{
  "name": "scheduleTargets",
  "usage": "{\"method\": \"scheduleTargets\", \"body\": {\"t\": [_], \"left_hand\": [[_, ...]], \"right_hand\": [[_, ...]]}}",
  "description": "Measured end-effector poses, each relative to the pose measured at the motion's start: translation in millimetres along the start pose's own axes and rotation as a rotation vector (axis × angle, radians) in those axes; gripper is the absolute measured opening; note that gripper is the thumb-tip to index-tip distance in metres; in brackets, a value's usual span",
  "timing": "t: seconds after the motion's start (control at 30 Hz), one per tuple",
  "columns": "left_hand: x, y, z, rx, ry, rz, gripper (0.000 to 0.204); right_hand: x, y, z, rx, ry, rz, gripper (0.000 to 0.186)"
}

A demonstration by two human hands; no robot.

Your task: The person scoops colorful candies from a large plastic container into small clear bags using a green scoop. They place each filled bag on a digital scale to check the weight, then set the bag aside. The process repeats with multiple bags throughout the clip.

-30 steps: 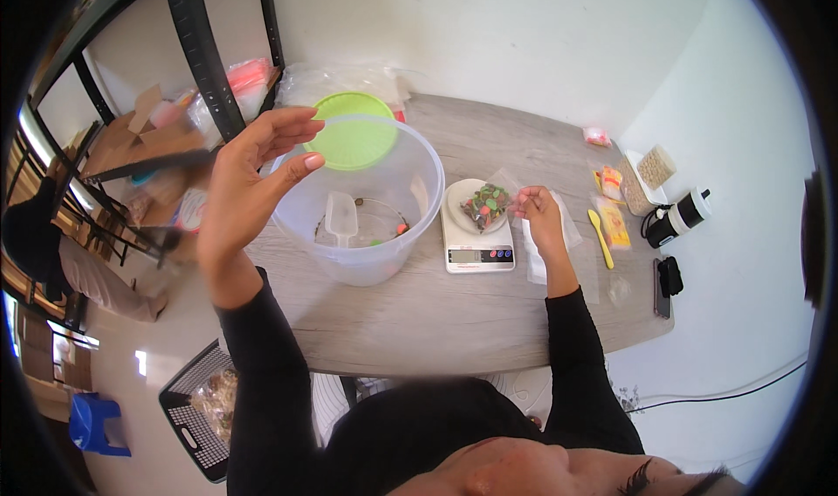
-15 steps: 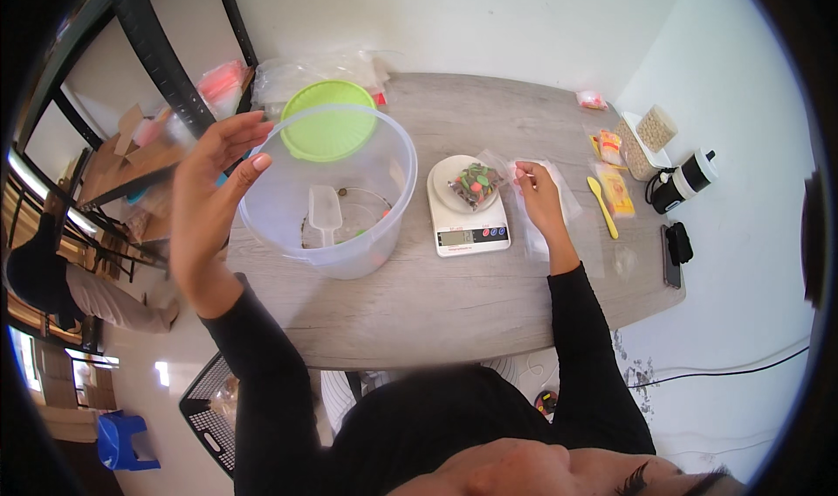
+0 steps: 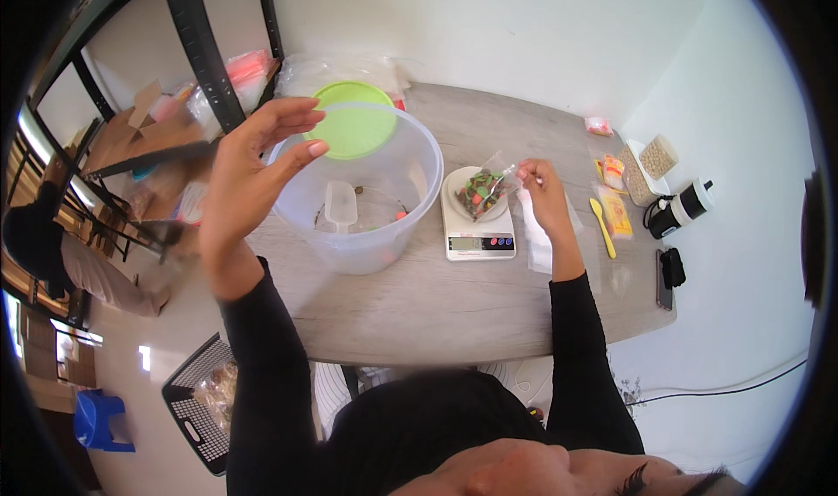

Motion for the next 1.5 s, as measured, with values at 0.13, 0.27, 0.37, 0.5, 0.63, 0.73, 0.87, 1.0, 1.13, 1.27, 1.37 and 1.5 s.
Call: {"method": "scheduleTargets", "body": {"t": [0.13,0.27,0.37,0.5,0.63,0.73,0.87,1.0,1.13,1.27,1.37,1.5], "left_hand": [[6,0,10,-0.019,-0.045,0.056,0.047],[8,3,22,-0.042,-0.137,0.076,0.053],[17,5,28,0.092,-0.258,0.181,0.071],[24,9,32,0.175,-0.324,0.229,0.091],[11,5,29,0.077,-0.105,0.017,0.086],[3,2,26,0.046,-0.046,-0.079,0.071],[-3,0,3,0.172,-0.090,-0.066,0.059],[-17,0,-31,0.318,-0.137,-0.072,0.053],[-34,0,-47,0.278,-0.299,-0.097,0.053],[-42,-4,-42,0.143,-0.444,-0.132,0.053],[-45,-4,-33,0.043,-0.480,-0.259,0.054],[-27,-2,-30,0.002,-0.455,-0.183,0.052]], "right_hand": [[-101,-19,-12,0.061,0.192,-0.339,0.009],[-199,-38,-11,0.198,0.239,-0.522,0.007],[-253,-44,11,0.201,0.154,-0.563,0.007],[-302,-30,65,0.103,0.045,-0.736,0.006],[-317,-12,106,-0.046,-0.131,-0.681,0.002],[-322,-5,122,-0.070,-0.181,-0.716,0.008],[-306,-2,122,-0.081,-0.180,-0.628,0.022],[-286,14,133,-0.497,0.091,-0.668,0.031],[-264,40,139,-0.778,0.113,-0.577,0.025],[-257,57,132,-0.795,0.138,-0.629,0.018],[-259,68,122,-0.788,0.103,-0.729,0.020],[-257,87,109,-0.807,0.109,-0.766,0.020]]}}
Point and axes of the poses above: each hand's wrist, its own y-axis away from the middle knuckle, its own z-axis out of the palm, x = y × z, the point moved 7 cm from there along -y, towards the middle knuckle, and after that the axes turned 3 degrees about -z, right-handed, at the moved point
